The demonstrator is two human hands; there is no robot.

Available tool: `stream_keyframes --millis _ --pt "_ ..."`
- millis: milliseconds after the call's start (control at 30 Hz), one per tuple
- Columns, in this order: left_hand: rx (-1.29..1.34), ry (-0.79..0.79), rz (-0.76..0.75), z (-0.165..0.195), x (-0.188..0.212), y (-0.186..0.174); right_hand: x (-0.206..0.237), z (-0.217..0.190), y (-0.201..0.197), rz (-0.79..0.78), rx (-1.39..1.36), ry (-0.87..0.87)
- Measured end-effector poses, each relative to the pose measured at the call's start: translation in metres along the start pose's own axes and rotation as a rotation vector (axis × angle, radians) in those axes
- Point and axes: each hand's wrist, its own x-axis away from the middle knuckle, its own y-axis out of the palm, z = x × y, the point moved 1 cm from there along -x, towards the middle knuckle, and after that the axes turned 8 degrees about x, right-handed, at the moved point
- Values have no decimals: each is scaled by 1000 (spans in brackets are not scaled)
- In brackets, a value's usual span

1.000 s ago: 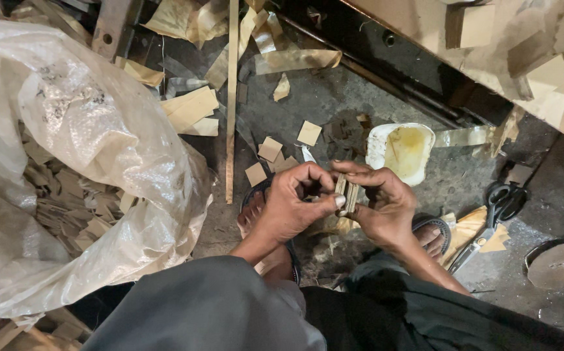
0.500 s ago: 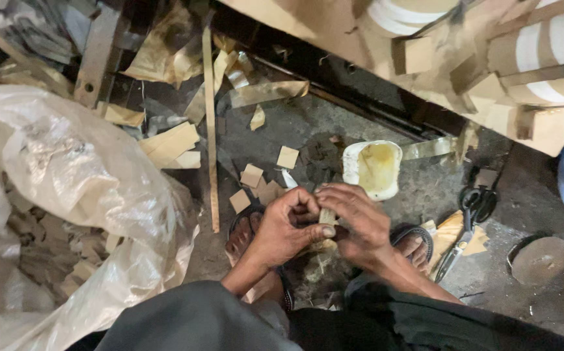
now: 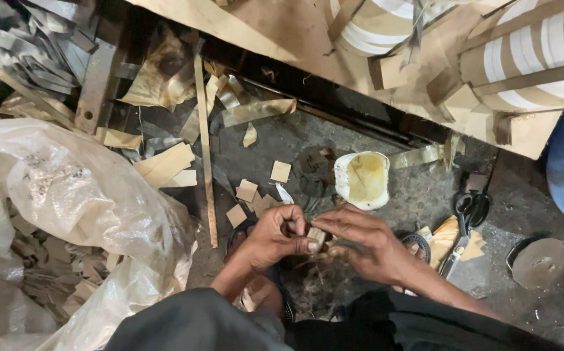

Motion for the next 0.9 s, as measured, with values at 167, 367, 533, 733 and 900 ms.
stream_keyframes --millis 167,367,533,733,900 --pt "192 -263 -226 -2 -5 14 29 23 -14 -65 -182 164" --pt "-422 225 101 7 -23 11 24 56 -29 406 427 57" --pt "-492 265 232 7 -24 11 16 77 -14 386 839 111" --pt "-452 244 265 -11 -40 33 31 60 -18 527 763 89" --pt "64 24 316 -28 -68 56 32 33 -15 355 726 -48"
